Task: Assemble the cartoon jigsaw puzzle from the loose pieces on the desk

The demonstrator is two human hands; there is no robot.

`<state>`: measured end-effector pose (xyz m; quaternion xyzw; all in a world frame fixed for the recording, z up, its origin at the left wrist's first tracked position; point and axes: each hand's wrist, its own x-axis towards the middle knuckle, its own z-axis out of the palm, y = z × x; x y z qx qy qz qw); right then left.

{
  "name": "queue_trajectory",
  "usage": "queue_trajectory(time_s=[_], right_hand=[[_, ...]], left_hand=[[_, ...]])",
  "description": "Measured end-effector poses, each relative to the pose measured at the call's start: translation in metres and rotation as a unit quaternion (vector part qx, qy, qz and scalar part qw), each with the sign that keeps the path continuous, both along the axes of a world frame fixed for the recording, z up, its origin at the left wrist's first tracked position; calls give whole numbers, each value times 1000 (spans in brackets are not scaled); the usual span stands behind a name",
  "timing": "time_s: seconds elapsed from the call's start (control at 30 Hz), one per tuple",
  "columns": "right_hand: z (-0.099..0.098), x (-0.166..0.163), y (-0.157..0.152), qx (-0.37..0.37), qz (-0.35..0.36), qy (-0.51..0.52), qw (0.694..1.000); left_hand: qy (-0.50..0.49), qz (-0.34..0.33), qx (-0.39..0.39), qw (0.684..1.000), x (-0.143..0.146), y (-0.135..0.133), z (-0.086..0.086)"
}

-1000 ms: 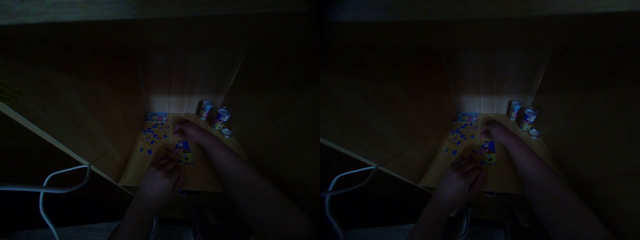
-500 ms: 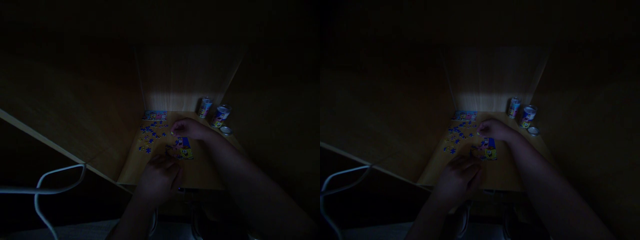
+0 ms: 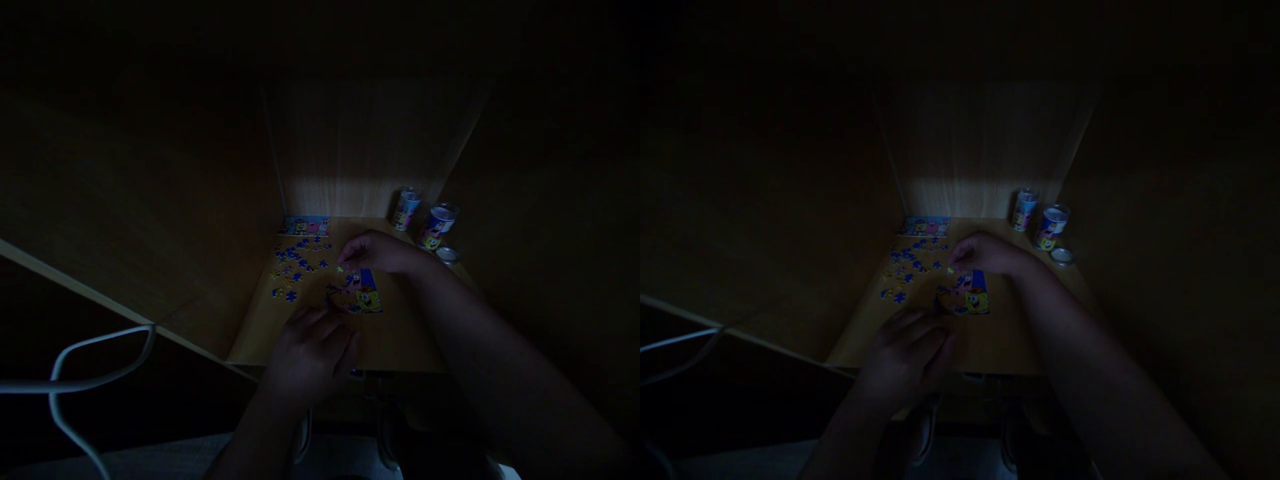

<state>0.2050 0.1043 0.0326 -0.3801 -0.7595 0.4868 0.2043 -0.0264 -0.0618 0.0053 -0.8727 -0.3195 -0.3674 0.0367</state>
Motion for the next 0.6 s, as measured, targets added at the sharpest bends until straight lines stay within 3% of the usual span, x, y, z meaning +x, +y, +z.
queue_trajectory(time_s=[0.13,0.43,0.6], right_hand=[[5,0,-5,-19,25,-21,999],[8,-1,-11,-99,75,-11,992],[14,1,-13,-65,98,-55,992]], left_hand=[[-22,10,44,999,-8,-3,1],[36,-20,30,999,8,-6,-6],[24,-25,24,999,11,-7,-8]])
